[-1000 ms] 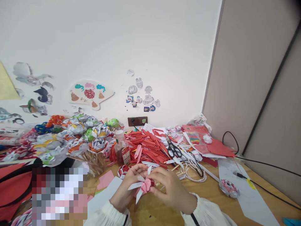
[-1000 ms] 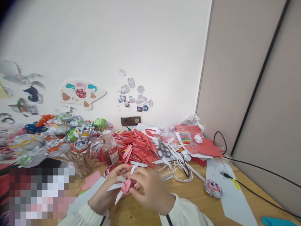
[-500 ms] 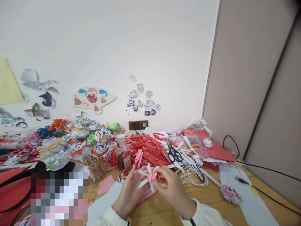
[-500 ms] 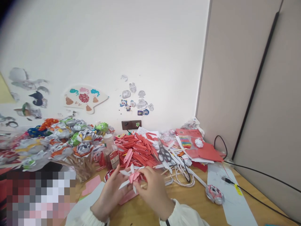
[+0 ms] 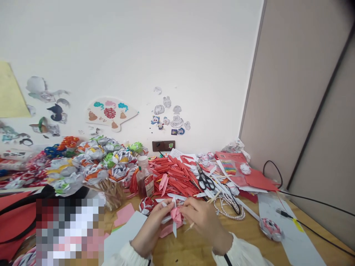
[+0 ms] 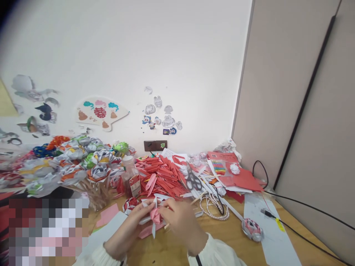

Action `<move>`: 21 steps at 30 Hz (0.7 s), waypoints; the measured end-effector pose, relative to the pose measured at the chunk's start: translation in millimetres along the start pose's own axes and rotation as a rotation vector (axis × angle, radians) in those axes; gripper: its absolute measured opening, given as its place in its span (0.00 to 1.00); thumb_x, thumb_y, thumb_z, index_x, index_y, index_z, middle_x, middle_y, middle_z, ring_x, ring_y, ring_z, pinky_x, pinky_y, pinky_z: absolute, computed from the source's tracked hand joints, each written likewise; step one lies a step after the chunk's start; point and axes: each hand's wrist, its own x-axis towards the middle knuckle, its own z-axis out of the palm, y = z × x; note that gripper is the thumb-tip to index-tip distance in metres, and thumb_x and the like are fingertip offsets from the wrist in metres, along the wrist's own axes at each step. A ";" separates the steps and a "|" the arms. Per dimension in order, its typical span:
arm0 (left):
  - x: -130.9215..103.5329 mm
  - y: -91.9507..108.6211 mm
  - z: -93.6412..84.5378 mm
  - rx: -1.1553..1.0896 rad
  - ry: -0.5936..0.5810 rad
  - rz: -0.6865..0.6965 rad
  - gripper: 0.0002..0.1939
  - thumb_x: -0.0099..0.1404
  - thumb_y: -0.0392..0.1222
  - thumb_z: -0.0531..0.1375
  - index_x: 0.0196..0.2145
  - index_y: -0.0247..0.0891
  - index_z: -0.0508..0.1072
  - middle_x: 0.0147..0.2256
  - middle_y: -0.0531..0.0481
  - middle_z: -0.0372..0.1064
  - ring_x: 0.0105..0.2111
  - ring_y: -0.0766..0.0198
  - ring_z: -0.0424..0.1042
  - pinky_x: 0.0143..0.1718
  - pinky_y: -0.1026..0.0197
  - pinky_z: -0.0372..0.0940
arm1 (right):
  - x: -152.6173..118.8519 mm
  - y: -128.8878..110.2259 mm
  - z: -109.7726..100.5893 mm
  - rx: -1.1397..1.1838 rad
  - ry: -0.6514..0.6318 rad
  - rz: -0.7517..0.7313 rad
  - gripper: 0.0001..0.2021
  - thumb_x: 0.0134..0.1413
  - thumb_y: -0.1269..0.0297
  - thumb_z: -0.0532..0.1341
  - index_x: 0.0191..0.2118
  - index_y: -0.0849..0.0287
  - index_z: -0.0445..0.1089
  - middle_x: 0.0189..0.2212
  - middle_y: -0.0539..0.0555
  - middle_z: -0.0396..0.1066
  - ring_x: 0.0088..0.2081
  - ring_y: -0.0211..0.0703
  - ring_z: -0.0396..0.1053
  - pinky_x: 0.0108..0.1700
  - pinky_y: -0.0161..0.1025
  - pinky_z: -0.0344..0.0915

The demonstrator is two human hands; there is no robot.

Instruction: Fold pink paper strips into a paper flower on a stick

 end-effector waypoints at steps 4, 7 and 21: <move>0.0 -0.7 0.5 0.038 -0.013 -0.039 0.12 0.48 0.46 0.65 0.27 0.36 0.69 0.23 0.55 0.66 0.24 0.68 0.67 0.30 0.66 0.61 | -2.8 1.8 4.6 -0.127 -0.031 -0.061 0.09 0.59 0.68 0.51 0.32 0.57 0.67 0.30 0.51 0.66 0.27 0.36 0.63 0.28 0.33 0.54; -0.1 -0.4 0.8 0.075 -0.013 -0.061 0.14 0.47 0.47 0.65 0.28 0.36 0.70 0.23 0.54 0.68 0.25 0.67 0.68 0.30 0.66 0.60 | -3.4 2.2 4.4 -0.165 -0.061 -0.108 0.08 0.58 0.68 0.51 0.32 0.58 0.66 0.30 0.50 0.66 0.27 0.36 0.61 0.27 0.34 0.53; 2.4 -6.2 -4.2 0.079 -0.006 -0.061 0.13 0.49 0.47 0.64 0.28 0.35 0.69 0.24 0.53 0.69 0.25 0.67 0.68 0.28 0.67 0.59 | -6.7 2.7 7.8 -0.257 -0.071 -0.247 0.05 0.58 0.71 0.53 0.36 0.61 0.66 0.29 0.52 0.67 0.29 0.40 0.63 0.26 0.36 0.52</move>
